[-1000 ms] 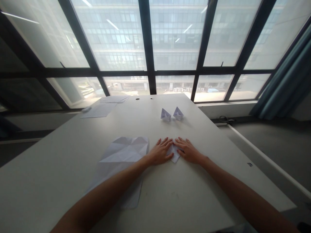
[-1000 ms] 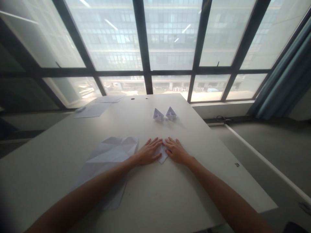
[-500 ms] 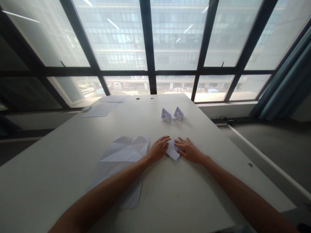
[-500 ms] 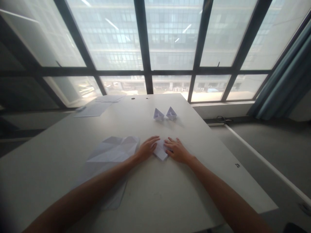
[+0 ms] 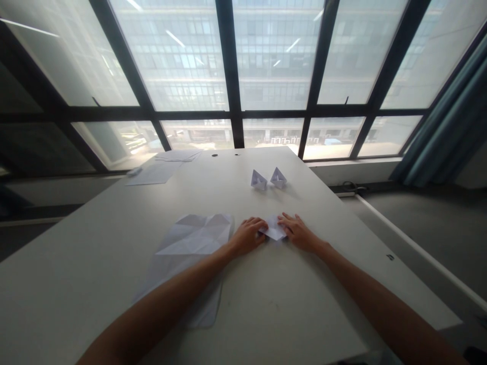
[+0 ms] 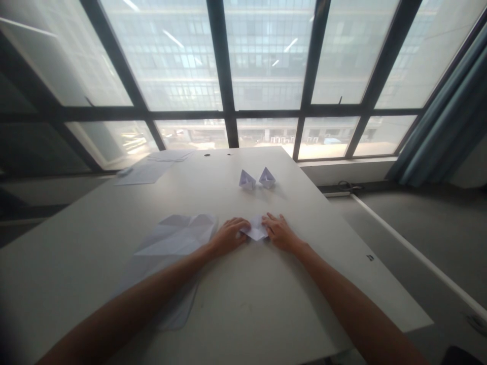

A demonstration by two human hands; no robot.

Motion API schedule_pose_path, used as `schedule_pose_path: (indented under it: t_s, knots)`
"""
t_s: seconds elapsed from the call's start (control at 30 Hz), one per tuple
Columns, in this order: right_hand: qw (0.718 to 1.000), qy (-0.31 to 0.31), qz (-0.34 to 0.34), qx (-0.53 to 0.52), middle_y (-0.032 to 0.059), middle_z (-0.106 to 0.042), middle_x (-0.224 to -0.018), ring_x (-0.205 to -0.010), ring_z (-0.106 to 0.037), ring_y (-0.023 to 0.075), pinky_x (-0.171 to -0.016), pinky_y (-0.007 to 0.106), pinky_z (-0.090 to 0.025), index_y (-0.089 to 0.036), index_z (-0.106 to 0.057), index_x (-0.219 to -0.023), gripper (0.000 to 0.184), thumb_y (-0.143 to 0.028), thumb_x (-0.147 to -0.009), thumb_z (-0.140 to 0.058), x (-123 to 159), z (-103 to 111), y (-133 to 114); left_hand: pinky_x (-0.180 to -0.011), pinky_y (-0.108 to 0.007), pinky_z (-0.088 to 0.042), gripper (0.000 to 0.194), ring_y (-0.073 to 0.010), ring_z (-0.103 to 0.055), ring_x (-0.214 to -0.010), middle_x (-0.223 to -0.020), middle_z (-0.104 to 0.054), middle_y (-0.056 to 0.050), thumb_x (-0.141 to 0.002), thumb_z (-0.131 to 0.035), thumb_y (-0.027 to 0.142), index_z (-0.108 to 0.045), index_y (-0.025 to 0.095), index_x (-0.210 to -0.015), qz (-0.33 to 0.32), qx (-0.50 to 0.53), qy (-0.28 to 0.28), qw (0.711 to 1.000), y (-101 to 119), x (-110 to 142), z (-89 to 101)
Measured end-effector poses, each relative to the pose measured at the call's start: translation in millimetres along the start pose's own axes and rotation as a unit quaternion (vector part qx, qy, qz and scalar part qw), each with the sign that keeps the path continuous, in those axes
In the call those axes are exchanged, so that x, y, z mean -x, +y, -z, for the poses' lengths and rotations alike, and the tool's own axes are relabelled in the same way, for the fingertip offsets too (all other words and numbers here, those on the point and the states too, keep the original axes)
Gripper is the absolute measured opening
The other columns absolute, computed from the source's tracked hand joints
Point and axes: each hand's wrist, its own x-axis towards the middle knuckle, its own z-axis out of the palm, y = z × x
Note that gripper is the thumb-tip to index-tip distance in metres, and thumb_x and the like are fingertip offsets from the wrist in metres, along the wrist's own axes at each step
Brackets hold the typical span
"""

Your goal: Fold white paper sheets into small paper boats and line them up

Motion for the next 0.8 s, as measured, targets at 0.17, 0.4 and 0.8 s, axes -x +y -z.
schedule_pose_path:
  t_s: [0.17, 0.4, 0.8]
  knots:
    - [0.997, 0.024, 0.059, -0.048, 0.0095, -0.056, -0.139, -0.138, -0.038, 0.0257, -0.113, 0.049, -0.028, -0.024, -0.065, -0.123, 0.038, -0.045, -0.094, -0.052, 3.9, 14.8, 7.2, -0.097, -0.034, -0.044, 0.018, -0.0202, -0.06, -0.104, -0.109, -0.067, -0.004, -0.09, -0.056, 0.023, -0.071, 0.025, -0.1, 0.011, 0.027, 0.02, 0.999, -5.8, -2.9, -4.7]
    - [0.996, 0.07, 0.021, -0.05, 0.0077, -0.07, -0.09, -0.093, -0.061, 0.0228, -0.089, 0.037, -0.047, -0.021, -0.073, -0.086, 0.028, -0.037, -0.093, -0.051, 0.2, 9.6, 10.1, -0.088, -0.035, -0.046, 0.03, -0.0214, -0.06, -0.094, -0.094, -0.068, -0.005, -0.099, -0.044, 0.033, -0.071, 0.023, -0.09, 0.037, -0.009, 0.026, 0.999, -4.9, -4.2, -3.5]
    - [0.988, 0.136, -0.063, -0.029, 0.0052, -0.066, -0.086, -0.079, -0.061, 0.0185, -0.077, 0.029, -0.046, -0.018, -0.067, -0.103, 0.023, -0.021, -0.085, -0.053, -4.9, -6.5, 6.8, -0.088, -0.035, -0.045, 0.03, -0.0211, -0.062, -0.093, -0.1, -0.066, -0.005, -0.096, -0.052, 0.032, -0.06, 0.024, -0.123, 0.089, -0.049, 0.035, 0.994, -6.7, -4.5, -6.7]
